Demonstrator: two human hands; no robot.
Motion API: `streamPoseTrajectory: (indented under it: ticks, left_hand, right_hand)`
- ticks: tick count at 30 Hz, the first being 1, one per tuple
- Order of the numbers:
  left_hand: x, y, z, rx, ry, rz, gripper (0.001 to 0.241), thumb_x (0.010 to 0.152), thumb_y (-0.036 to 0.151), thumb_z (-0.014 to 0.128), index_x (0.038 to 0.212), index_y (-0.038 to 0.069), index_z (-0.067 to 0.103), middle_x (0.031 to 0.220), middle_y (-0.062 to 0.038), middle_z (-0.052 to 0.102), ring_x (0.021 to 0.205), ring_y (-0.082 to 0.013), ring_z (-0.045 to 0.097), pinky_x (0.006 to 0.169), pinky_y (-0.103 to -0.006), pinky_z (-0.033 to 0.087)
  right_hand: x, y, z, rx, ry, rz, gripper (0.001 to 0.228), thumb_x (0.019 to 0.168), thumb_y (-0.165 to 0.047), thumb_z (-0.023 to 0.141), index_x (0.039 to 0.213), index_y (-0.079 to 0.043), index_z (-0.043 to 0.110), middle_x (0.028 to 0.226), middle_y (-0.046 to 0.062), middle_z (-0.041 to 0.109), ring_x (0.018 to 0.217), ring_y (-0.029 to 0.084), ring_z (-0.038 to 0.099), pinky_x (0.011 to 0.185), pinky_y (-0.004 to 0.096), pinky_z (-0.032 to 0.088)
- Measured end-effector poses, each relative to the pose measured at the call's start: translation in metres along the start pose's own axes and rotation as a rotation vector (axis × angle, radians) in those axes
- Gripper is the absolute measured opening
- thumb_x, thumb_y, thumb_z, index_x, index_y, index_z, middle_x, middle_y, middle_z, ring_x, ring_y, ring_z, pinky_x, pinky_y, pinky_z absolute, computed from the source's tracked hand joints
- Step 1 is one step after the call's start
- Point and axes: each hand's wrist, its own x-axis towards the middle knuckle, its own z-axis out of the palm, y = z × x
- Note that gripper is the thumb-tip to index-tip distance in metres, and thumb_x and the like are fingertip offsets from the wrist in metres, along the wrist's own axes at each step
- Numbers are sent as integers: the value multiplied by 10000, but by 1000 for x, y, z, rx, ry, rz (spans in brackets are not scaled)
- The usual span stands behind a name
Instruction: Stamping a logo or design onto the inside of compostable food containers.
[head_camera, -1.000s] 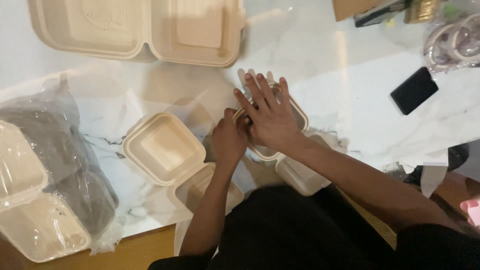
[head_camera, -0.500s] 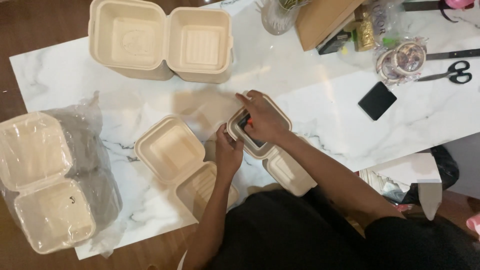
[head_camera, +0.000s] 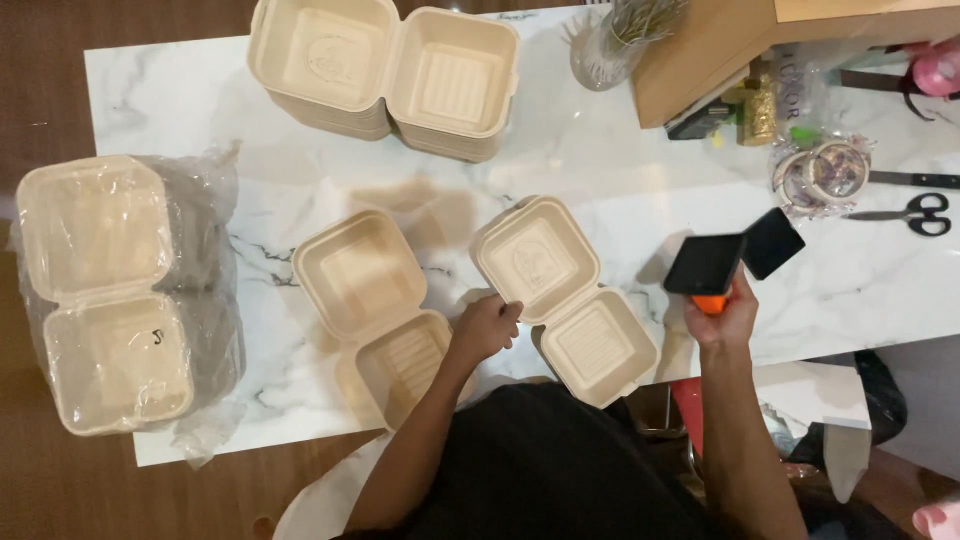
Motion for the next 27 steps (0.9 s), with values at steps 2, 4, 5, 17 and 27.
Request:
streamPoseTrajectory:
  ticks: [2, 4, 5, 17, 27]
  left_hand:
    - [-10, 14, -15, -157, -24, 68, 312, 955, 394, 586, 834, 134, 706, 637, -31, 713, 556, -143, 713, 611, -286, 551]
    - [-14, 26, -30, -310, -52, 138, 285, 984, 281, 592, 854, 53, 702, 671, -110, 722, 516, -173, 690, 518, -280, 521]
    - [-12, 31, -38, -409, -22, 210, 261, 987, 252, 612, 857, 39, 689, 664, -127, 712, 495, -170, 678, 467, -256, 487]
    - [11, 137, -238, -639, 533, 427, 320, 1002, 313, 565, 798, 79, 642, 556, -52, 613, 398, -127, 594, 339, -223, 369]
    - [29, 50, -284, 151, 898, 157, 491, 1068, 535, 483, 856, 184, 753, 712, -76, 691, 730, -325, 699, 714, -459, 523]
  right_hand:
    - [40, 5, -73, -70, 13, -10, 288, 947, -375, 680, 1108, -156, 778, 1077, 55, 806, 982, 200, 804, 958, 348, 651]
    - [66, 9, -119, -137, 29, -22, 269, 960, -429, 653, 1066, -227, 795, 1055, 14, 810, 941, 168, 808, 912, 303, 668]
    - [73, 12, -129, -90, 10, -23, 259, 949, -414, 674, 1064, -218, 798, 1064, 34, 808, 932, 185, 810, 901, 319, 675]
    - [12, 25, -63, -294, -157, -119, 334, 1047, -432, 546, 1327, -293, 664, 1171, 21, 766, 876, 202, 789, 634, 298, 654]
    - [29, 27, -80, -202, -213, -126, 365, 1058, -401, 559, 1368, -238, 665, 1231, 82, 759, 956, 261, 792, 741, 404, 696]
